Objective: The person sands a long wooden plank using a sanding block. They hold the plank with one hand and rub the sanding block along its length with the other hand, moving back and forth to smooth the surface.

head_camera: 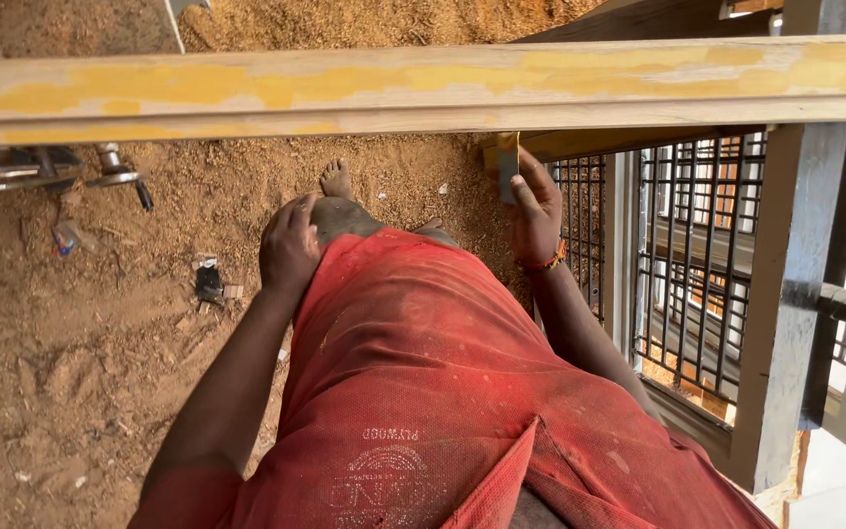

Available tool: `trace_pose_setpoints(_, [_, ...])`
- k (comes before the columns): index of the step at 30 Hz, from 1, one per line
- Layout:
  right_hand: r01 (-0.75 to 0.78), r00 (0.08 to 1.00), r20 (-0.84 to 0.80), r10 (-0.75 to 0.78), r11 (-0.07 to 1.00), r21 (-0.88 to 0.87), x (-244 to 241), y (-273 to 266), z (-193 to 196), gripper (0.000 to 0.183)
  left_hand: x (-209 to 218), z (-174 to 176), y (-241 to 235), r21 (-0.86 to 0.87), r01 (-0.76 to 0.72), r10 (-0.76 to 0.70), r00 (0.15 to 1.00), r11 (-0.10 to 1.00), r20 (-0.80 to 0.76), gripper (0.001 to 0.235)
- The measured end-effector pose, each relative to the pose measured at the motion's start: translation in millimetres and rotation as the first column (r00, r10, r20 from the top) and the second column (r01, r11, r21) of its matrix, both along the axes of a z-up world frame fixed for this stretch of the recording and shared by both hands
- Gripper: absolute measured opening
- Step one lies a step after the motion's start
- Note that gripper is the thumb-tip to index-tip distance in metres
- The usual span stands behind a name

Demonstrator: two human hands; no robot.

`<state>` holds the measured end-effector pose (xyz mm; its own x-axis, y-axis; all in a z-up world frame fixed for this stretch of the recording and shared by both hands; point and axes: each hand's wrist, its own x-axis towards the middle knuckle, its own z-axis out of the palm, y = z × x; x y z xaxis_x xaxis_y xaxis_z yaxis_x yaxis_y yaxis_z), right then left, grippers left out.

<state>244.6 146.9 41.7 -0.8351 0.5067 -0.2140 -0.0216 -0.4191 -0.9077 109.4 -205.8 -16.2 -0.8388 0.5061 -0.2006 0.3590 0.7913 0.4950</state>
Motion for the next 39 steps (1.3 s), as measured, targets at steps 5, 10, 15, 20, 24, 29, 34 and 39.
trace_pose_setpoints(5, [0.085, 0.993, 0.026, -0.112, 0.869, 0.487, -11, 11, -15, 0.053, -66, 39, 53, 0.327, 0.247, -0.209, 0.967, 0.912, -0.146, 0.037])
trace_pose_setpoints(10, [0.169, 0.973, 0.041, -0.229, 0.817, 0.551, -17, -17, -17, 0.051, -125, 61, 95, 0.479, 0.413, -0.303, 0.907, 0.775, -0.291, 0.032])
trace_pose_setpoints(15, [0.355, 0.888, 0.101, -0.448, 0.808, 0.470, -30, -71, -21, 0.051, -167, 49, 126, 0.505, 0.524, -0.455, 0.850, 0.686, -0.265, 0.017])
trace_pose_setpoints(20, [0.544, 0.760, 0.301, -0.576, 0.817, 0.192, -33, -116, -22, 0.051, -166, 29, 134, 0.563, 0.605, -0.659, 0.740, 0.564, -0.135, 0.009])
trace_pose_setpoints(24, [0.702, 0.674, 0.235, -0.700, 0.706, 0.091, -29, -132, -11, 0.048, -151, 28, 150, 0.651, 0.590, -0.780, 0.625, 0.477, 0.005, 0.014])
trace_pose_setpoints(29, [0.772, 0.613, 0.227, -0.757, 0.635, 0.034, -11, -110, -9, 0.048, -132, 40, 188, 0.662, 0.637, -0.842, 0.539, 0.395, -0.016, 0.022])
trace_pose_setpoints(34, [0.771, 0.627, 0.147, -0.765, 0.636, 0.020, 12, -51, -23, 0.048, -99, 59, 240, 0.624, 0.640, -0.813, 0.582, 0.448, -0.013, 0.023])
trace_pose_setpoints(39, [0.704, 0.702, 0.106, -0.705, 0.708, 0.048, 49, 18, -29, 0.047, -49, 76, 299, 0.646, 0.653, -0.776, 0.613, 0.395, -0.146, 0.011])
